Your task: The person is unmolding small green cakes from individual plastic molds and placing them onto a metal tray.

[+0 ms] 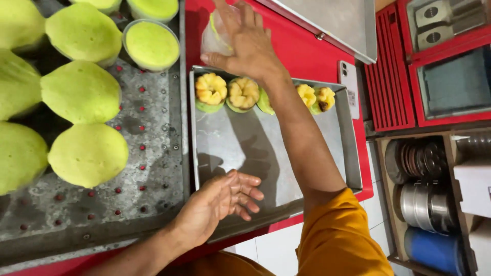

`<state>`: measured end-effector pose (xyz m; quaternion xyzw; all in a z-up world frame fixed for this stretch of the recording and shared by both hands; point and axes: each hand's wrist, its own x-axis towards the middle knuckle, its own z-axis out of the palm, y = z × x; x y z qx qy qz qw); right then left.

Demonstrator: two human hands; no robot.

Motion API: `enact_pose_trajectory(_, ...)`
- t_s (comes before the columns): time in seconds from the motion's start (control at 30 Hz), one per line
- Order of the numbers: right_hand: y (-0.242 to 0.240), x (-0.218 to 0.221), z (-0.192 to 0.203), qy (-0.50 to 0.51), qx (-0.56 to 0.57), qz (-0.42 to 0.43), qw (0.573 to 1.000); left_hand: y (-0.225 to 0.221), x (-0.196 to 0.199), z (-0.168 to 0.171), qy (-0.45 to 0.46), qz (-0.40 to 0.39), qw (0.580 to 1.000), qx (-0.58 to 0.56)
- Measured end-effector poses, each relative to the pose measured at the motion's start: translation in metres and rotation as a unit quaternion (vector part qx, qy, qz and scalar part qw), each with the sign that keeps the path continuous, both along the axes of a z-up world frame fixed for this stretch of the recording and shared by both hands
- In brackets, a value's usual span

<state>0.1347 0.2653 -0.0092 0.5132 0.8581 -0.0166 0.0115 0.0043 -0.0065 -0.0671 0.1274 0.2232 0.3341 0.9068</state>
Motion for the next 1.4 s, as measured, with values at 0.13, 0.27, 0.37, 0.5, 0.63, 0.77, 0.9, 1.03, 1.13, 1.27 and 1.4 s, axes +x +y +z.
enact_pose_trajectory(0.13,-0.027,-0.015,0.027,0.015,-0.032,-0.062,0.997,-0.005,0.005,-0.008,-0.026,-0.001,0.999,0.037)
enact_pose_trajectory(0.27,-0.049,-0.013,0.037,0.133,0.108,0.107,0.979,-0.005,0.003,0.010,0.031,-0.034,0.998,0.051)
enact_pose_trajectory(0.37,-0.106,-0.042,0.062,0.254,0.040,0.185,0.949,-0.016,-0.015,0.029,0.218,-0.127,0.907,0.338)
enact_pose_trajectory(0.5,-0.167,-0.065,0.049,0.266,-0.006,0.197,0.944,-0.054,-0.084,0.049,0.212,-0.113,0.826,0.510)
enact_pose_trajectory(0.63,-0.221,-0.104,0.032,0.287,-0.051,0.174,0.941,-0.113,-0.157,0.055,0.332,0.172,0.760,0.532)
enact_pose_trajectory(0.77,-0.286,-0.177,0.021,0.308,-0.166,0.139,0.927,-0.159,-0.205,0.031,0.548,0.442,0.616,0.353)
enact_pose_trajectory(0.9,-0.313,-0.263,0.007,0.199,-0.212,0.099,0.952,-0.148,-0.229,0.011,0.530,0.616,0.495,0.308)
enact_pose_trajectory(1.03,-0.326,-0.316,-0.016,0.235,-0.061,0.090,0.966,-0.146,-0.262,-0.011,0.528,0.619,0.512,0.276)
enact_pose_trajectory(1.13,-0.328,-0.339,-0.045,0.200,0.074,0.068,0.975,-0.146,-0.277,-0.019,0.567,0.594,0.495,0.285)
enact_pose_trajectory(1.27,-0.326,-0.346,-0.060,0.199,0.103,0.107,0.969,-0.148,-0.292,-0.020,0.546,0.601,0.503,0.297)
enact_pose_trajectory(1.4,-0.331,-0.342,-0.049,0.194,0.016,0.081,0.977,-0.155,-0.299,-0.028,0.533,0.626,0.504,0.263)
